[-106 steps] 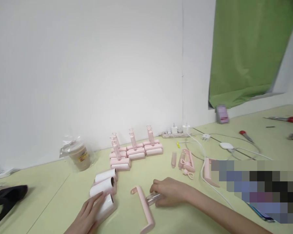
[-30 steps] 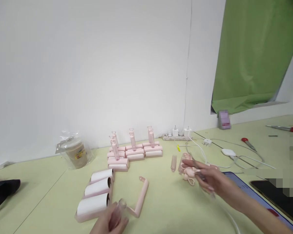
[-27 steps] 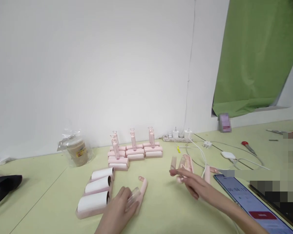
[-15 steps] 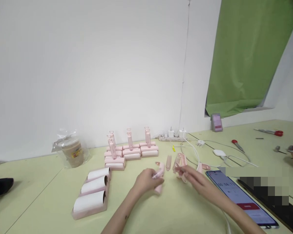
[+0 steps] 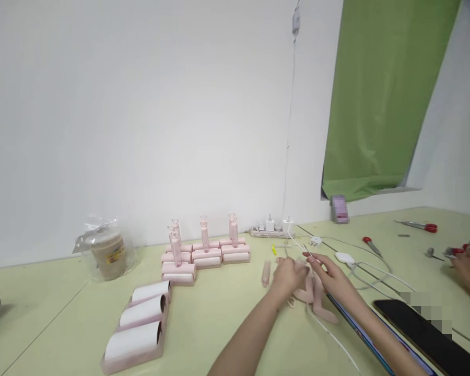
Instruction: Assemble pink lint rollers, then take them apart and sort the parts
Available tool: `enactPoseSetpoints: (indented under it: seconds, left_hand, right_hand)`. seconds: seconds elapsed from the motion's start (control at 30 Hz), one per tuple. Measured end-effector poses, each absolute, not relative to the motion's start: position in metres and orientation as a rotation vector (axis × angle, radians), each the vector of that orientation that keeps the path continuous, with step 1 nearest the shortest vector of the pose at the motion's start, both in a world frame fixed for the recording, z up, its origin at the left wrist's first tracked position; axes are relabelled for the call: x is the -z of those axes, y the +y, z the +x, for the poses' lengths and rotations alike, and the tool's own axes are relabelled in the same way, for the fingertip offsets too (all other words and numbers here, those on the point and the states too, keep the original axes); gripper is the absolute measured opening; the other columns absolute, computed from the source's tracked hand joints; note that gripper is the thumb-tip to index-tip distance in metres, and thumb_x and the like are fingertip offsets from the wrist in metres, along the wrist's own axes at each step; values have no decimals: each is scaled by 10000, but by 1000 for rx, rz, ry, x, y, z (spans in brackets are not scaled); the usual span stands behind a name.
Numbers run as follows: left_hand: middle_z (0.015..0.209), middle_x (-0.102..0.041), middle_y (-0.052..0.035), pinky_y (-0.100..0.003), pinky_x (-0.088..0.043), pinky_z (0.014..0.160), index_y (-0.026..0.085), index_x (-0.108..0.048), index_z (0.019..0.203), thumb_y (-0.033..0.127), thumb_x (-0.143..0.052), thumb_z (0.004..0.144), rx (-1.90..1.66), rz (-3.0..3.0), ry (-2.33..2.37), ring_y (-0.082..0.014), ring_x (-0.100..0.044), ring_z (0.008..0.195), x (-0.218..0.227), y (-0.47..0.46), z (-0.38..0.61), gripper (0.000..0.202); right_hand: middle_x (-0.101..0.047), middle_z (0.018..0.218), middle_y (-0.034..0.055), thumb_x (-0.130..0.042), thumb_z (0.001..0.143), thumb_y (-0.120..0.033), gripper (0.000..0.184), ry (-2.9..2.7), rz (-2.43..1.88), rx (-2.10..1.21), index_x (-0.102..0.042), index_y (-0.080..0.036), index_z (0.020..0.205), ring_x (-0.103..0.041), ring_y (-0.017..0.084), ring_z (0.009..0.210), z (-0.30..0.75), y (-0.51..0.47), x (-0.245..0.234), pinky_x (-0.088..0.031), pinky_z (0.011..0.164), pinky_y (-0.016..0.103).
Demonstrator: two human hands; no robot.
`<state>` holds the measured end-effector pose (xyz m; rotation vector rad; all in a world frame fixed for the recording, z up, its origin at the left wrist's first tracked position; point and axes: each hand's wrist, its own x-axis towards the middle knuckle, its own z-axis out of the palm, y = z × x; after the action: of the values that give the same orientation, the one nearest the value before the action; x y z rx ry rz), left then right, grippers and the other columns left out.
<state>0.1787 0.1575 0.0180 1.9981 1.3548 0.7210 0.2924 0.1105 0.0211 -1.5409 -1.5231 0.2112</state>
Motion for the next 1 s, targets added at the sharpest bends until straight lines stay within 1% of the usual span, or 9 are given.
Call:
enactPoseSetpoints:
  seconds: [0.1, 0.23, 0.33, 0.47, 0.6, 0.7, 0.8, 0.9, 1.0]
  left_hand:
    - [1077, -541, -77, -384, -442, 783, 146, -483, 1085, 336, -450, 835, -880, 1909, 1429, -188, -545, 923, -9, 167, 154, 316]
    - [1090, -526, -68, -399, -451, 783, 153, -484, 1085, 306, -473, 830, -944, 1829, 1554, -187, -539, 927, 7, 182, 119, 298]
    - [1086, -530, -66, -408, -441, 798, 151, -497, 1068, 309, -482, 824, -930, 1829, 1612, -191, -534, 938, 21, 184, 108, 291]
    - [1044, -556, -69, -416, -394, 842, 145, -525, 1039, 345, -457, 829, -904, 1897, 1591, -197, -520, 957, 34, 175, 109, 298]
    - [1066, -551, -130, -371, -328, 886, 110, -481, 1153, 450, -433, 792, -914, 1968, 1515, -251, -461, 1018, 39, 161, 108, 498]
    - [1119, -516, -118, -350, -304, 894, 144, -429, 1206, 583, -565, 614, -927, 2022, 1430, -275, -422, 1041, 42, 151, 104, 749]
    - [1147, -496, -101, -349, -283, 903, 168, -370, 1244, 615, -649, 454, -921, 2090, 1369, -282, -405, 1045, 46, 145, 104, 950]
    - [1129, -509, -122, -373, -280, 891, 135, -397, 1221, 612, -610, 505, -900, 2121, 1393, -293, -414, 1021, 47, 144, 107, 886]
    - [1192, -469, -132, -366, -262, 913, 109, -331, 1263, 622, -586, 527, -932, 2091, 1419, -296, -387, 1063, 46, 142, 110, 933]
  right_hand:
    - [-596, 1090, 74, -293, 818, -464, 409, -1604, -1615, -245, -542, -198, 1004, -557, 217, 974, 288, 113, -18, -459, 739, 281]
    - [-613, 1061, 44, -260, 846, -455, 387, -1737, -1796, -261, -515, -238, 1039, -572, 232, 940, 269, 121, -23, -446, 711, 316]
    - [-637, 963, 59, -258, 879, -396, 354, -1868, -1948, -243, -474, -226, 1102, -582, 232, 877, 257, 133, -30, -436, 689, 345]
    - [-593, 979, 56, -416, 870, -324, 252, -2056, -2182, -259, -530, -165, 1029, -568, 178, 855, 252, 147, -40, -445, 744, 369]
    - [-555, 1039, 54, -491, 842, -281, 245, -2160, -2426, -315, -519, -154, 1049, -563, 168, 863, 256, 150, -56, -471, 731, 363]
    - [-559, 1037, 53, -487, 845, -273, 224, -2202, -2526, -347, -530, -164, 1035, -563, 163, 861, 262, 151, -75, -474, 729, 355]
    - [-568, 1010, 51, -488, 844, -274, 225, -2236, -2483, -327, -531, -152, 1029, -572, 156, 826, 262, 158, -97, -484, 701, 345]
    - [-561, 1028, 55, -480, 848, -283, 238, -2279, -2255, -219, -524, -150, 1040, -567, 163, 847, 243, 173, -108, -477, 720, 358]
    - [-526, 1106, 63, -463, 854, -305, 267, -2256, -1977, -97, -505, -172, 1083, -539, 183, 925, 203, 194, -97, -448, 779, 390]
